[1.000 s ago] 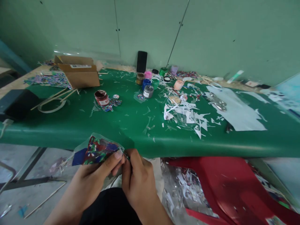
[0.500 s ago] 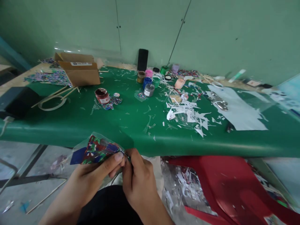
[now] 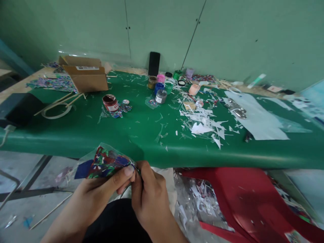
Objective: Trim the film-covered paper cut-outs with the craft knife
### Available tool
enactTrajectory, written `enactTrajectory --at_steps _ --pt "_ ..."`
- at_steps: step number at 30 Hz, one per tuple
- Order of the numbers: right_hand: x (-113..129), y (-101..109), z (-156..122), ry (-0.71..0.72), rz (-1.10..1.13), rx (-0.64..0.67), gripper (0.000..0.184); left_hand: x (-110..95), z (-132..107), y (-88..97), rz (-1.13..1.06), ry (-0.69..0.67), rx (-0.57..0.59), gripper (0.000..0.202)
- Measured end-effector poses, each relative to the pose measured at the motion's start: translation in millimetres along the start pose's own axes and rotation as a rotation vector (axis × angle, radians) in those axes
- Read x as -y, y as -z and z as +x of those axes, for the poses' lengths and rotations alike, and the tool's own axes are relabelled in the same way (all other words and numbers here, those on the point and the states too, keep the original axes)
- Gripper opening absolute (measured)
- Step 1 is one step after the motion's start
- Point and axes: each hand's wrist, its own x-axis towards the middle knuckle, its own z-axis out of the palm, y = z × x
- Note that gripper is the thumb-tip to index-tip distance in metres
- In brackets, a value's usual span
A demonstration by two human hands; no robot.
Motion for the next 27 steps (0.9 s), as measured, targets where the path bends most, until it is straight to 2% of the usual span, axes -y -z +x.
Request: enactTrajectory --at_steps 9,18,27 --pt "-7.3 11.2 4.3 -0.030 0.032 0.146 0.015 -0.6 2.5 4.9 0.011 0.021 0.074 0.043" --pt "-3.6 9.5 3.5 0.005 -0.094 0.093 0.016 -1.6 -0.7 7.5 0.048 -0.026 0.025 0.040" --pt "-4.0 14.0 5.8 -0.009 -0.096 0.159 0.015 0.9 -2.1 12.2 0.116 -0.073 0.066 0.023"
